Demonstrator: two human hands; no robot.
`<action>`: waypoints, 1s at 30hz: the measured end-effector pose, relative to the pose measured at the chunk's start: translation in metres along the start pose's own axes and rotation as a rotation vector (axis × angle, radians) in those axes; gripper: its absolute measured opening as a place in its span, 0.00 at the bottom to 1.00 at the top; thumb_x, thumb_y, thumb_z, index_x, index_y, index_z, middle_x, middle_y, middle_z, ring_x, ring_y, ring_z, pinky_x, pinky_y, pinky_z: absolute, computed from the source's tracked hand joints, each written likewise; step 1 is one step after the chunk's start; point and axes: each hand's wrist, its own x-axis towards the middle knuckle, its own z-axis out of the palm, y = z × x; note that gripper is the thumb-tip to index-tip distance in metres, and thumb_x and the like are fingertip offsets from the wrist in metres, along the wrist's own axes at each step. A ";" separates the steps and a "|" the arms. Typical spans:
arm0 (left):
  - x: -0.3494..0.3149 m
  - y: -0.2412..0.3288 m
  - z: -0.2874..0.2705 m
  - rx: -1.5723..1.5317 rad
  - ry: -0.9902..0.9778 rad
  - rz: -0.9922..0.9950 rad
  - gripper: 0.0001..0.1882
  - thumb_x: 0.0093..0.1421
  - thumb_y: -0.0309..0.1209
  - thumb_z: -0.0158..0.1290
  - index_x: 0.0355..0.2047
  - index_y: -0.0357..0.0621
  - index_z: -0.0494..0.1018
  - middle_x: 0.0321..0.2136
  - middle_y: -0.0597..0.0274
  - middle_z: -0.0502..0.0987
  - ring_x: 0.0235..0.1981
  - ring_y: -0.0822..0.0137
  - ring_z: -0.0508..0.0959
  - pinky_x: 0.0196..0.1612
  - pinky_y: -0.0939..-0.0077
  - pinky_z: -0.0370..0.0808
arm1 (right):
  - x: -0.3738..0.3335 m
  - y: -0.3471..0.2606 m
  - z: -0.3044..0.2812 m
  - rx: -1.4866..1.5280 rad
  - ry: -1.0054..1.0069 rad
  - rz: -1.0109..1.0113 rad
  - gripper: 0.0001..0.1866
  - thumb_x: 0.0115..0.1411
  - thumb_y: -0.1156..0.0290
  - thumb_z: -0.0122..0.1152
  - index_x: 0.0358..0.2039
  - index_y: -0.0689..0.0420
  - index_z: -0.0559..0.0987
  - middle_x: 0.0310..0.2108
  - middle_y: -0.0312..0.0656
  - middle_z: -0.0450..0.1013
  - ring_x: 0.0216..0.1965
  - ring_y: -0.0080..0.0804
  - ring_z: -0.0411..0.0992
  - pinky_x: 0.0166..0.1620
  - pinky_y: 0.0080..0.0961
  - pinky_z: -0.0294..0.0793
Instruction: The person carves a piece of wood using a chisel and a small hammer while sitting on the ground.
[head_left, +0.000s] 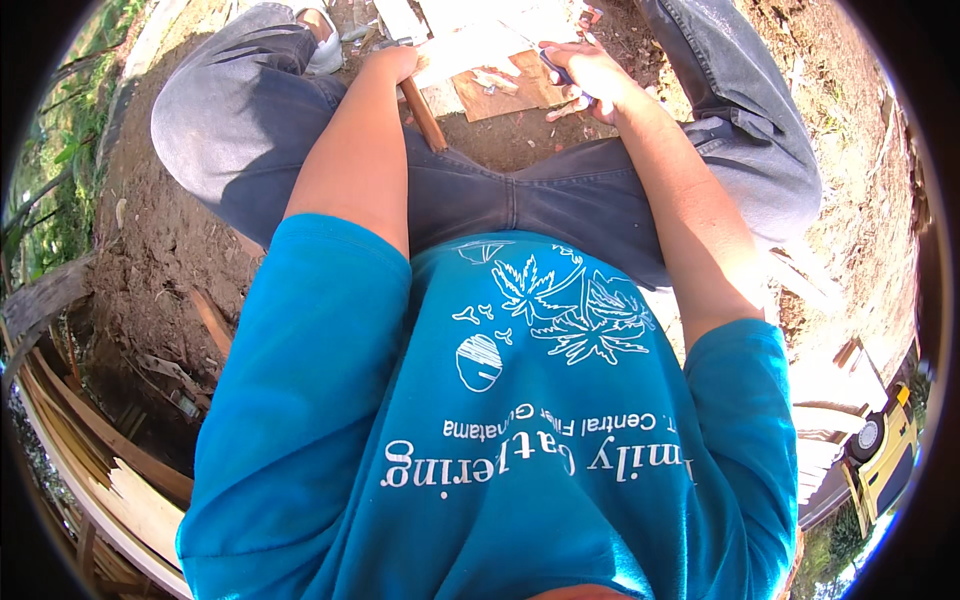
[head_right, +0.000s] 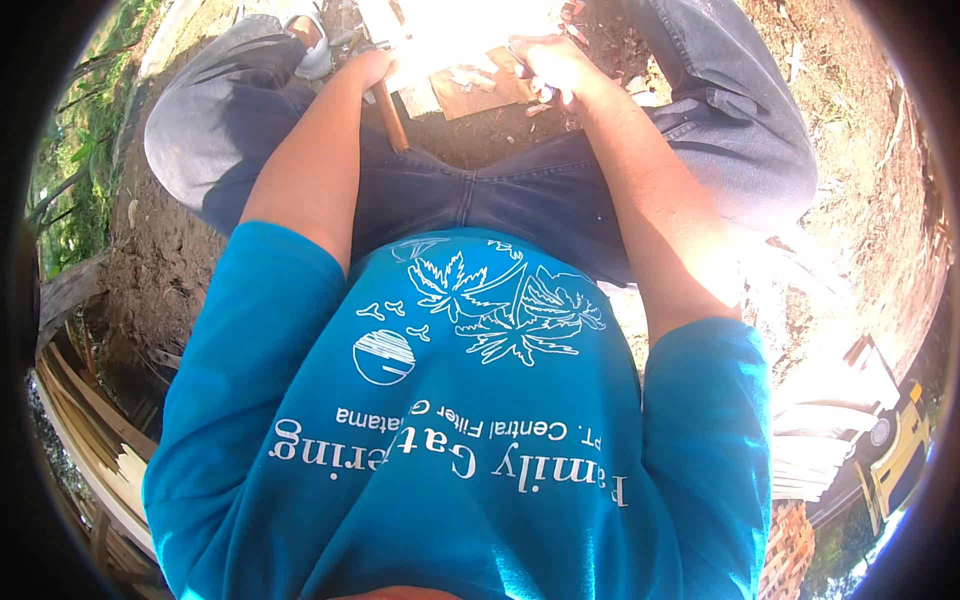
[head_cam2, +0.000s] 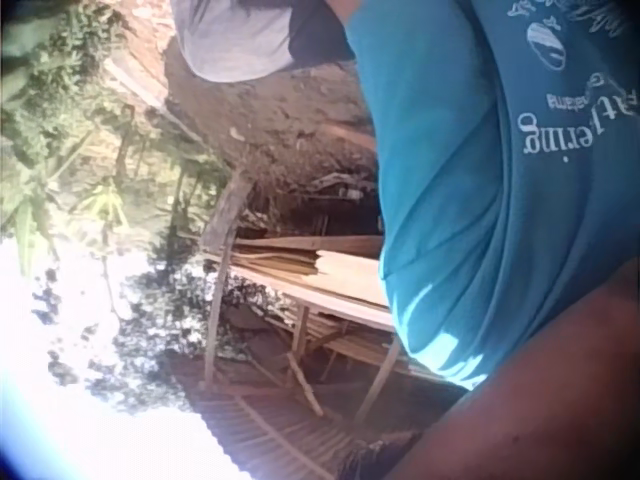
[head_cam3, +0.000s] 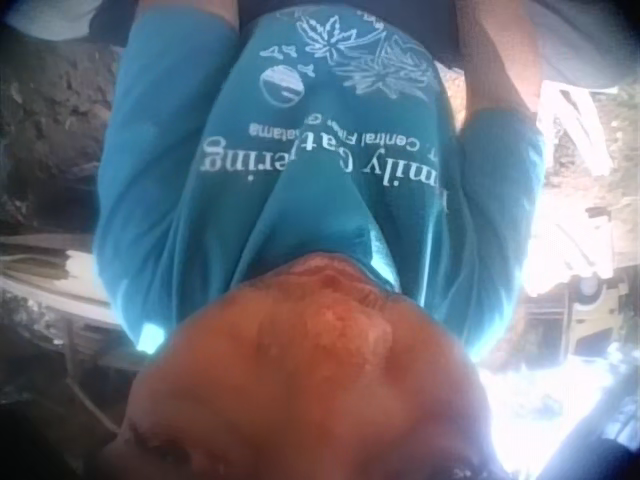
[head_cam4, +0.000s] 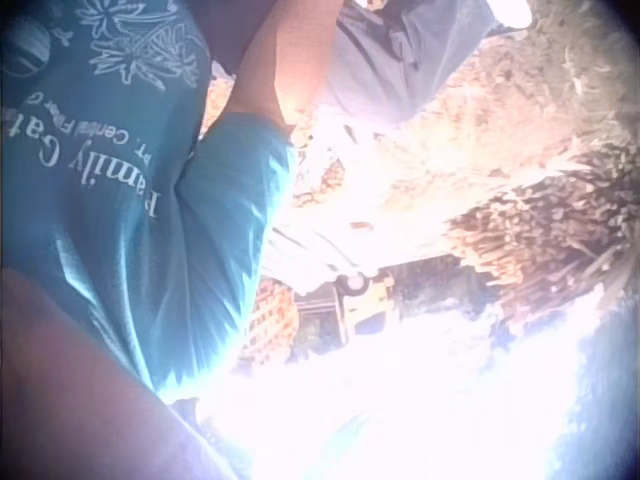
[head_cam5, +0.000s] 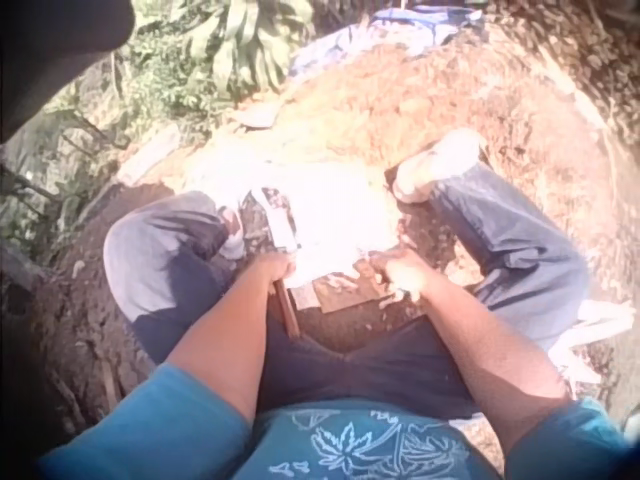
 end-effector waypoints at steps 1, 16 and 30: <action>0.003 -0.004 0.004 -0.006 0.022 -0.010 0.22 0.65 0.38 0.41 0.46 0.34 0.76 0.46 0.45 0.78 0.46 0.55 0.77 0.45 0.52 0.74 | 0.000 -0.001 -0.002 -0.121 0.007 -0.046 0.23 0.69 0.60 0.53 0.63 0.50 0.74 0.25 0.28 0.67 0.18 0.11 0.60 0.16 0.14 0.59; 0.020 -0.019 0.011 -0.009 -0.024 -0.024 0.26 0.66 0.39 0.37 0.51 0.32 0.75 0.52 0.42 0.77 0.50 0.51 0.78 0.52 0.54 0.72 | 0.001 -0.090 0.003 -1.438 -0.053 -0.342 0.20 0.61 0.66 0.54 0.52 0.53 0.82 0.48 0.54 0.78 0.52 0.48 0.77 0.56 0.39 0.74; -0.011 0.005 0.005 -0.066 0.070 -0.127 0.25 0.69 0.41 0.35 0.55 0.40 0.74 0.53 0.48 0.78 0.49 0.53 0.81 0.52 0.56 0.78 | 0.002 -0.002 0.009 0.038 0.033 0.035 0.24 0.70 0.62 0.53 0.65 0.52 0.71 0.26 0.29 0.66 0.15 0.11 0.57 0.14 0.12 0.56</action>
